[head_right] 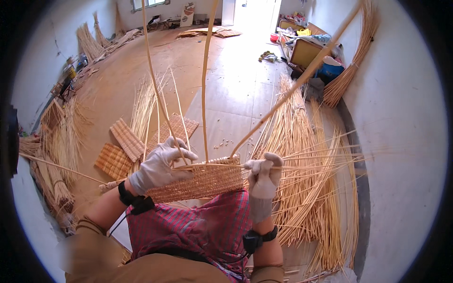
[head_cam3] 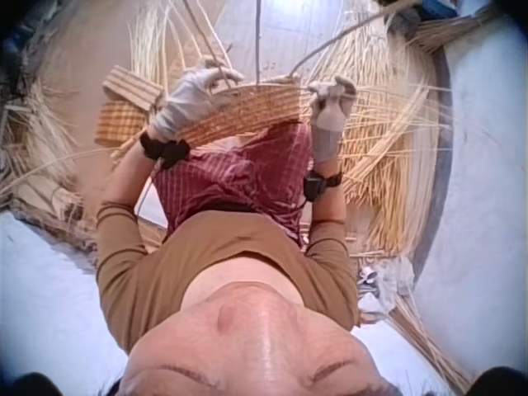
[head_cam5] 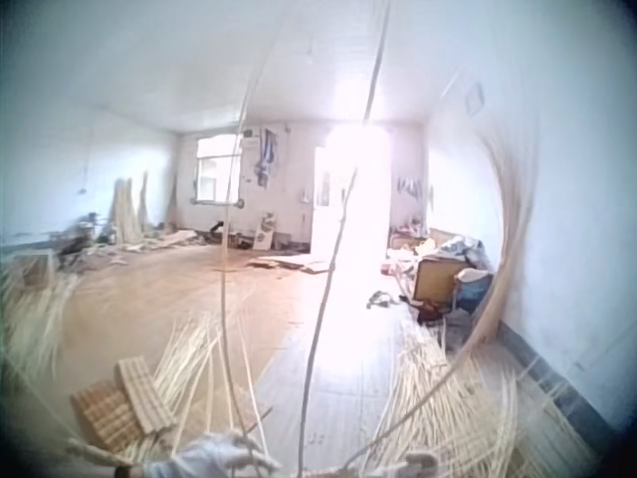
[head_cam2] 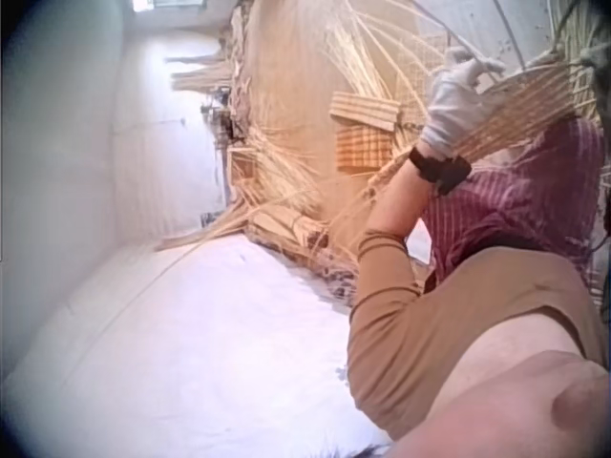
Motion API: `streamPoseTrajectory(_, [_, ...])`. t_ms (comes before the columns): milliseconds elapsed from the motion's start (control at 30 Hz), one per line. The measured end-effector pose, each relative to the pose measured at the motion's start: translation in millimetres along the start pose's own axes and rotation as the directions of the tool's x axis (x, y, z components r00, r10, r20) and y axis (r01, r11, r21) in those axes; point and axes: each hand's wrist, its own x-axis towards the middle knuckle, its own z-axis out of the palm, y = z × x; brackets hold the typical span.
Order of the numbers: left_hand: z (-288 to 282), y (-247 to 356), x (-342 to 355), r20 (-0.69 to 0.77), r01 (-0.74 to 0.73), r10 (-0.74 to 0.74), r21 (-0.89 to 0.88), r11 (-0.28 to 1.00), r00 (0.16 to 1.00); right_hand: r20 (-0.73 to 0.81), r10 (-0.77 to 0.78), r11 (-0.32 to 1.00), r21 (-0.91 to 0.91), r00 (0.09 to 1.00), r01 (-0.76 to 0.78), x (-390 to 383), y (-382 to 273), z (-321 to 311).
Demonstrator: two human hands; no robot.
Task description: Weaving a flat-bottomed basket using long wooden reeds or splints.
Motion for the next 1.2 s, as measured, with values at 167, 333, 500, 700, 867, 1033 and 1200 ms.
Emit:
streamPoseTrajectory(167, [3, 0, 20, 0.026, -0.060, 0.057, 0.090, 0.994, 0.998, 0.026, 0.032, 0.999, 0.038, 0.999, -0.033, -3, -5, 10])
streamPoseTrajectory(333, [12, 7, 34, 0.142, 0.112, -0.107, -0.022, 0.994, 0.984, 0.026, 0.019, 1.000, 0.021, 0.999, -0.020, -7, -8, 11])
streamPoseTrajectory(500, [25, 2, 33, 0.162, 0.179, -0.183, 0.037, 0.983, 0.970, 0.003, -0.290, 0.897, -0.348, 0.957, 0.273, -50, -16, 41])
streamPoseTrajectory(700, [31, -6, 30, 0.116, 0.168, -0.144, -0.231, 0.958, 0.983, 0.645, -0.200, 0.602, -0.513, 0.737, 0.612, -21, -50, 65])
streamPoseTrajectory(867, [26, 6, 34, 0.052, 0.000, 0.010, -0.178, 0.984, 0.999, 0.484, 0.132, 0.183, -0.870, 0.865, 0.459, 71, -55, 122])
streamPoseTrajectory(1033, [27, 18, 28, -0.007, -0.130, 0.130, -0.120, 0.984, 0.991, 0.490, 0.492, -0.269, -0.701, 0.720, 0.661, 95, -54, 142])
streamPoseTrajectory(1200, [27, 13, 24, 0.052, 0.006, -0.001, -0.107, 0.994, 0.999, 0.812, 0.083, 0.198, -0.582, 0.578, 0.789, 67, -79, 119])
